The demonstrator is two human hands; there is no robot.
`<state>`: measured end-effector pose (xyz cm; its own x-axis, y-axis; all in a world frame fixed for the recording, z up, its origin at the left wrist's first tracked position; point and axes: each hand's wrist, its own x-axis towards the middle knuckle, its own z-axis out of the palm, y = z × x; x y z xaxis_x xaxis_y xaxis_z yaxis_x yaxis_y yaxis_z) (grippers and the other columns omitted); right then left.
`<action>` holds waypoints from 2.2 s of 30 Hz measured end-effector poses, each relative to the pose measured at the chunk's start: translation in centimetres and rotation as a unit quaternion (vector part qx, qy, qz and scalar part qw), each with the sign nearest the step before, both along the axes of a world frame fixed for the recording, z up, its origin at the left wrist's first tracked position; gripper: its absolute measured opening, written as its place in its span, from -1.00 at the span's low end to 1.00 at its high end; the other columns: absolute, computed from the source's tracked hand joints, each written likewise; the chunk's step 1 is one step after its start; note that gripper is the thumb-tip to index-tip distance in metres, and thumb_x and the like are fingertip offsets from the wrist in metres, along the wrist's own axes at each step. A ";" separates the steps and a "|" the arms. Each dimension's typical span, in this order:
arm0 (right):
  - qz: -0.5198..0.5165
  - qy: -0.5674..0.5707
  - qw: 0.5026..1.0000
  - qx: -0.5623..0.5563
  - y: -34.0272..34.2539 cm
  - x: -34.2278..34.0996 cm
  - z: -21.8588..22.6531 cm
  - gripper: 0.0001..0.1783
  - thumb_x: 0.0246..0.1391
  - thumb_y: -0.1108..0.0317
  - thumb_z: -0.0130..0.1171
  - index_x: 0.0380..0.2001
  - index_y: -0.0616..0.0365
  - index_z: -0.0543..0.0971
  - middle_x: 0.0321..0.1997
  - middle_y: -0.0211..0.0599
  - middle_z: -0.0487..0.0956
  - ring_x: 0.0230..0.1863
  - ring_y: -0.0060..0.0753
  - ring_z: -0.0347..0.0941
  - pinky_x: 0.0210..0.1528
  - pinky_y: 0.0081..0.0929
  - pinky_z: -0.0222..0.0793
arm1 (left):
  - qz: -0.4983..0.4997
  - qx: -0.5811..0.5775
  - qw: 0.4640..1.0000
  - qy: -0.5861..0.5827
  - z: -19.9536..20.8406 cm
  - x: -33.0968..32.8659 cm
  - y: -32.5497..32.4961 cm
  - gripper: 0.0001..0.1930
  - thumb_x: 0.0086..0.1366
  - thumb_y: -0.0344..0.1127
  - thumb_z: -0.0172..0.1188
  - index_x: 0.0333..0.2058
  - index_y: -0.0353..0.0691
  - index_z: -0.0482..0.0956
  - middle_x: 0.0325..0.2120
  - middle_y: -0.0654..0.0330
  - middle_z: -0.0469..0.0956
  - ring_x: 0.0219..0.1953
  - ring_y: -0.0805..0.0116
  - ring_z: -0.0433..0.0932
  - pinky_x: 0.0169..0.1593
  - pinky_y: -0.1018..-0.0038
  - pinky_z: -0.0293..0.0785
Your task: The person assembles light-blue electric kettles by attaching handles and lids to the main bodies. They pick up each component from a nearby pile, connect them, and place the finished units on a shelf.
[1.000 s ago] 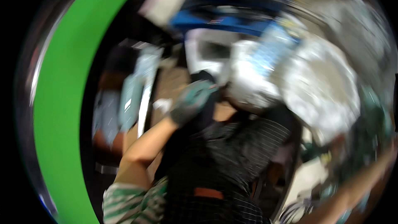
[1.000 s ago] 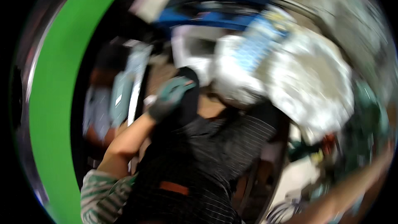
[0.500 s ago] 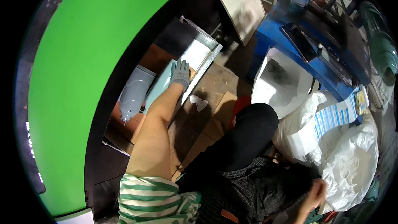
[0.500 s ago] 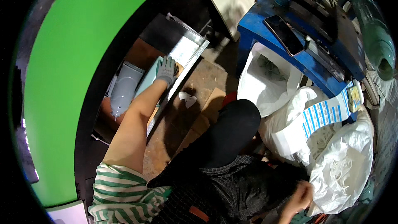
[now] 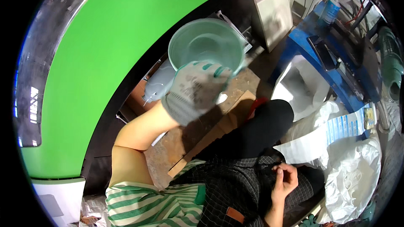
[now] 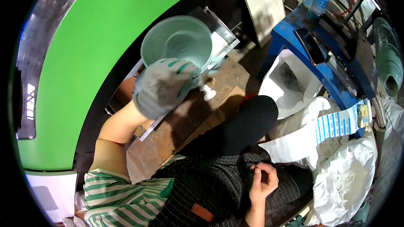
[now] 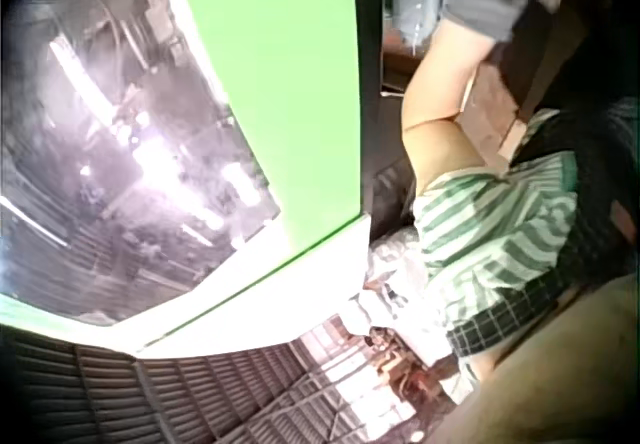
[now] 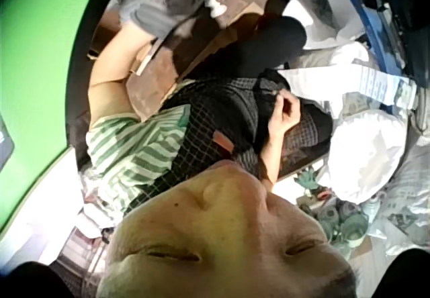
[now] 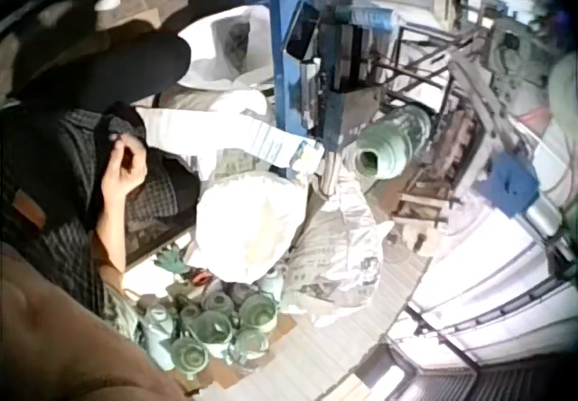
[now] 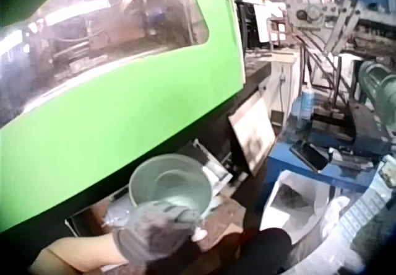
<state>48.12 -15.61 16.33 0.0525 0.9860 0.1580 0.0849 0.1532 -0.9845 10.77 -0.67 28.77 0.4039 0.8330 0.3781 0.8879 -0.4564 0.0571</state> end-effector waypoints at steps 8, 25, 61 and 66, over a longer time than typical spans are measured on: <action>-0.214 0.205 0.955 -0.003 -4.0 7.2 6.1 0.44 -0.09 -0.56 0.28 0.58 0.12 -0.12 0.62 0.15 0.02 0.55 0.16 0.11 0.49 0.21 0.18 | -0.083 -0.279 0.757 -0.585 -9.3 13.8 0.8 -0.57 0.43 -0.15 0.19 0.16 -0.24 0.44 0.06 0.02 0.53 0.04 0.19 0.54 0.06 0.28 0.49; -0.263 -0.331 0.903 0.077 -3.4 -1.5 5.6 -0.35 -0.07 0.27 0.39 0.17 0.10 0.55 0.22 -0.02 0.48 0.21 0.08 0.38 0.27 0.03 0.20 | -0.368 -0.078 0.915 -0.144 -4.4 21.5 -11.5 -0.55 0.12 -0.18 0.31 -0.02 -0.23 0.67 0.02 0.01 0.58 0.11 -0.02 0.50 0.24 -0.11 0.40; 0.054 -0.024 0.997 0.045 -0.1 9.6 10.9 -0.43 -0.07 0.54 0.41 0.09 0.15 0.58 0.33 -0.09 0.50 0.41 -0.08 0.34 0.42 -0.12 0.29 | -0.410 -0.262 0.820 -0.302 -5.1 21.3 -5.5 -0.21 0.06 0.02 0.60 0.23 0.08 0.40 0.23 0.06 0.42 0.30 -0.08 0.42 0.34 -0.03 0.38; -0.441 -0.269 0.856 -0.020 3.7 22.8 5.1 -0.84 0.22 0.39 0.28 -0.19 0.21 0.72 -0.28 -0.23 0.70 -0.37 -0.47 0.51 -0.23 -0.46 0.44 | -0.479 -0.198 0.806 -0.287 -4.4 22.7 -9.3 -0.18 0.09 0.16 0.55 0.20 -0.06 0.36 0.11 0.02 0.52 0.20 -0.14 0.52 0.27 -0.18 0.46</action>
